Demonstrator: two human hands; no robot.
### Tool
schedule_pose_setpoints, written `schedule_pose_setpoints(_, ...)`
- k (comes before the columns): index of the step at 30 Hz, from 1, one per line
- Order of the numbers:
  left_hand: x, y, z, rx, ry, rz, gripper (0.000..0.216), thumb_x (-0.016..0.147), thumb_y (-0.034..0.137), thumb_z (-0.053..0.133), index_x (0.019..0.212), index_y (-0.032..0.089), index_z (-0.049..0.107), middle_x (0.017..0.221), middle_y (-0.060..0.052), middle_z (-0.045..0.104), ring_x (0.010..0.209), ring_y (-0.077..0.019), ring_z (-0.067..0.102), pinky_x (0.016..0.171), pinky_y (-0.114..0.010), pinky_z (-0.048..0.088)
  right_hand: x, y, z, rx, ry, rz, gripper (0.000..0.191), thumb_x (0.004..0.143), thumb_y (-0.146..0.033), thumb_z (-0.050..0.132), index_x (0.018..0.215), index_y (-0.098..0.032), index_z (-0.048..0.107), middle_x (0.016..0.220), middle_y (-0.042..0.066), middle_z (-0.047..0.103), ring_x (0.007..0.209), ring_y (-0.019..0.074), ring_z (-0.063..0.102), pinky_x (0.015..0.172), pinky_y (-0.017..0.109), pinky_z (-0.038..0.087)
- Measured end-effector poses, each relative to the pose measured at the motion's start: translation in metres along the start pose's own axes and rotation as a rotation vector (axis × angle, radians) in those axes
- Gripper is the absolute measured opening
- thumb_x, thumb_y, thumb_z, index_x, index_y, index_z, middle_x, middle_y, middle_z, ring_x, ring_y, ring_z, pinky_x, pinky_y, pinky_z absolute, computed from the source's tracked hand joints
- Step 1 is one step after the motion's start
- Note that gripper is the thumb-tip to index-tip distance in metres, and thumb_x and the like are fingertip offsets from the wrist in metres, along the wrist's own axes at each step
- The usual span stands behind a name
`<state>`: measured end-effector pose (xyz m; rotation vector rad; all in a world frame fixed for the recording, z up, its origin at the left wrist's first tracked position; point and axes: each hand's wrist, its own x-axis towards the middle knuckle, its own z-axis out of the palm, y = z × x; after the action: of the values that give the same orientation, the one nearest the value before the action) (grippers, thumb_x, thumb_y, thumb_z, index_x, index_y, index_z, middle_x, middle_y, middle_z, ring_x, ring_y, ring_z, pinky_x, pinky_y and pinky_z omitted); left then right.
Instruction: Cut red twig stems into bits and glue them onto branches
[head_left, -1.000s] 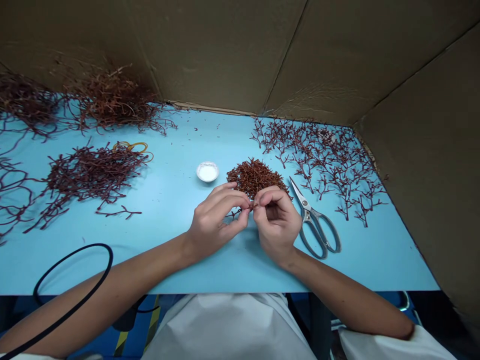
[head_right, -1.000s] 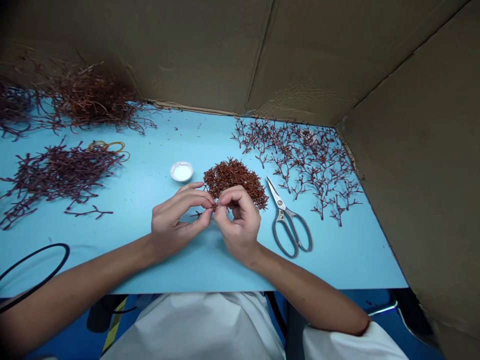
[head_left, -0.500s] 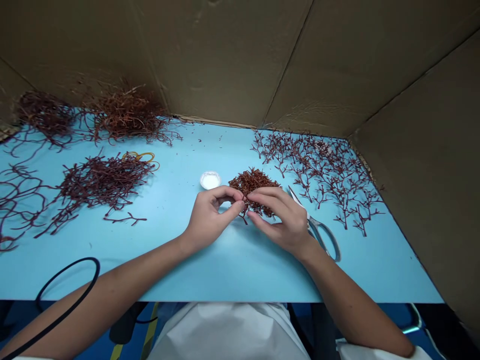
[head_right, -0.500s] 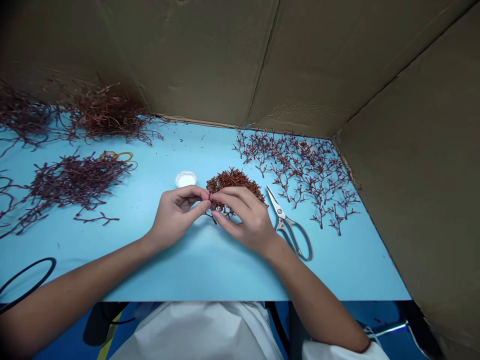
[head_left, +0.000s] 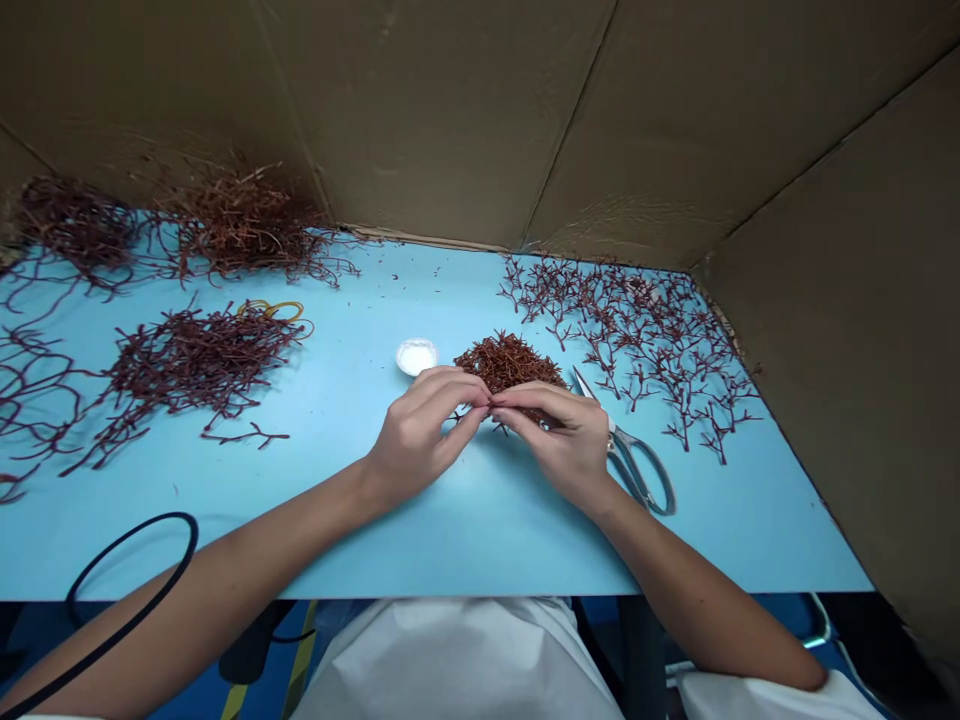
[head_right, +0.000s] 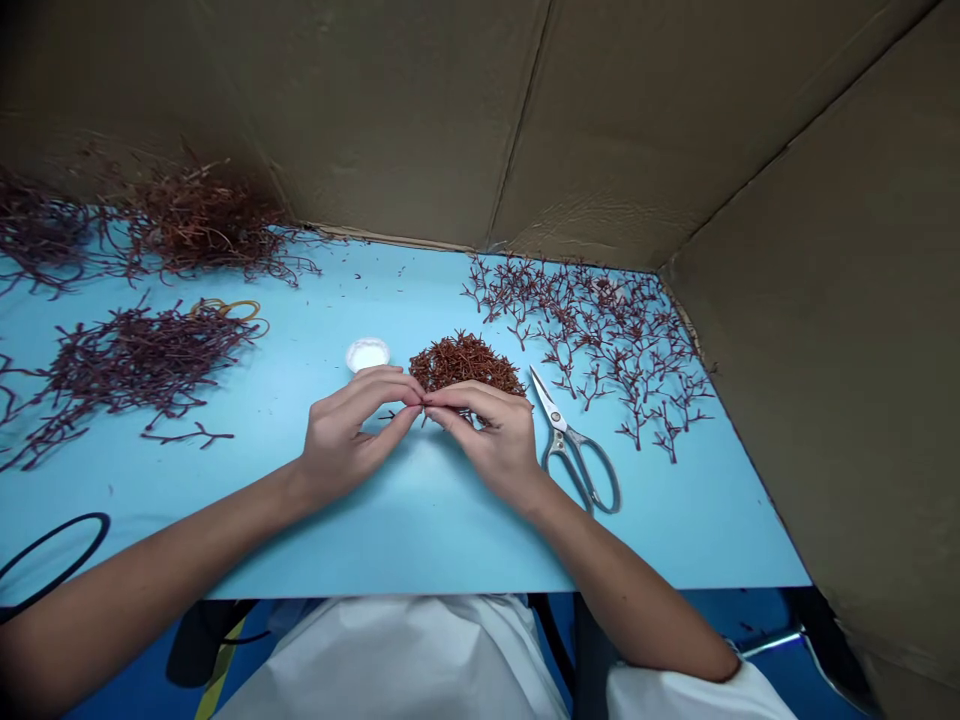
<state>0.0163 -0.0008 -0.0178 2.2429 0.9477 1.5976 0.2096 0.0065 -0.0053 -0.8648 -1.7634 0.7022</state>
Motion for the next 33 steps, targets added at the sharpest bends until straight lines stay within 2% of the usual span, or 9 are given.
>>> schedule_pose_setpoints(4,0.001,-0.009,-0.008,0.159,-0.069,0.259,0.014,0.099,0.004,0.063,0.108,0.013,0.068,0.100,-0.012,0.081,0.093,-0.0193,0.078,0.105,-0.045,0.060,0.002,-0.002,-0.001,0.250,-0.045,0.301,0.007,0.082,-0.023,0.087,0.090,-0.024,0.086,0.087,0.004,0.083,0.076,0.0171,0.078,0.069,0.028,0.065)
schedule_pose_setpoints(7,0.004,-0.012,-0.018,0.266,-0.143,0.451,0.017,0.103,0.008,0.056,0.111,0.015,0.069,0.106,-0.013,0.083,0.100,-0.0218,0.079,0.106,-0.047,0.058,0.005,-0.001,-0.002,0.466,-0.123,0.504,0.015,0.077,-0.032,0.092,0.086,-0.022,0.084,0.075,0.002,0.080,0.066,0.0148,0.074,0.066,0.028,0.064)
schedule_pose_setpoints(10,0.005,-0.012,-0.022,0.306,-0.154,0.493,0.018,0.104,0.011,0.054,0.111,0.017,0.070,0.108,-0.011,0.083,0.103,-0.0223,0.079,0.105,-0.046,0.059,0.006,0.001,-0.002,0.618,-0.166,0.593,0.019,0.077,-0.035,0.092,0.086,-0.021,0.083,0.069,-0.001,0.076,0.062,0.0123,0.071,0.065,0.026,0.062)
schedule_pose_setpoints(13,0.006,-0.009,-0.016,0.227,-0.096,0.345,0.015,0.100,0.008,0.062,0.110,0.017,0.070,0.106,-0.010,0.083,0.098,-0.0196,0.079,0.104,-0.043,0.060,0.007,-0.001,-0.002,0.634,-0.173,0.590,0.021,0.079,-0.036,0.091,0.090,-0.021,0.081,0.074,0.000,0.077,0.066,0.0124,0.071,0.065,0.026,0.062)
schedule_pose_setpoints(16,0.008,-0.004,-0.010,0.023,0.007,0.027,0.012,0.096,0.008,0.067,0.099,0.019,0.070,0.099,-0.008,0.080,0.094,-0.0176,0.076,0.096,-0.037,0.061,0.009,-0.007,-0.005,0.547,-0.119,0.503,0.027,0.085,-0.037,0.086,0.106,-0.021,0.078,0.084,0.002,0.079,0.070,0.0129,0.072,0.065,0.027,0.061)
schedule_pose_setpoints(20,0.021,0.003,-0.013,-0.261,0.126,-0.443,0.006,0.089,0.018,0.074,0.085,0.019,0.070,0.103,-0.008,0.074,0.098,-0.0196,0.072,0.083,-0.031,0.060,0.015,-0.017,-0.015,0.358,0.081,0.328,0.027,0.090,-0.039,0.079,0.110,-0.021,0.075,0.084,0.002,0.077,0.066,0.0118,0.068,0.063,0.027,0.060)
schedule_pose_setpoints(24,0.048,0.005,-0.014,-0.405,0.174,-0.742,0.012,0.080,0.028,0.079,0.079,0.019,0.071,0.081,-0.001,0.065,0.072,-0.0136,0.061,0.064,-0.024,0.053,0.025,-0.022,-0.036,0.245,0.347,0.180,0.014,0.090,-0.034,0.077,0.096,-0.022,0.074,0.077,-0.001,0.071,0.059,0.0102,0.064,0.057,0.025,0.056)
schedule_pose_setpoints(28,0.086,-0.003,0.022,-0.516,0.081,-0.805,0.012,0.077,0.028,0.075,0.078,0.019,0.068,0.075,0.001,0.064,0.060,-0.0113,0.055,0.057,-0.025,0.047,0.038,-0.018,-0.063,0.199,0.521,0.103,0.006,0.092,-0.029,0.068,0.095,-0.024,0.069,0.076,-0.004,0.062,0.053,0.0069,0.055,0.051,0.023,0.048)
schedule_pose_setpoints(33,0.135,-0.026,0.108,-0.278,-0.059,-0.727,0.004,0.079,0.019,0.066,0.075,0.018,0.067,0.071,-0.001,0.066,0.064,-0.0152,0.060,0.065,-0.028,0.050,0.046,-0.011,-0.088,0.184,0.552,0.042,0.006,0.084,-0.019,0.058,0.082,-0.025,0.056,0.068,-0.007,0.049,0.049,0.0073,0.043,0.046,0.021,0.041)
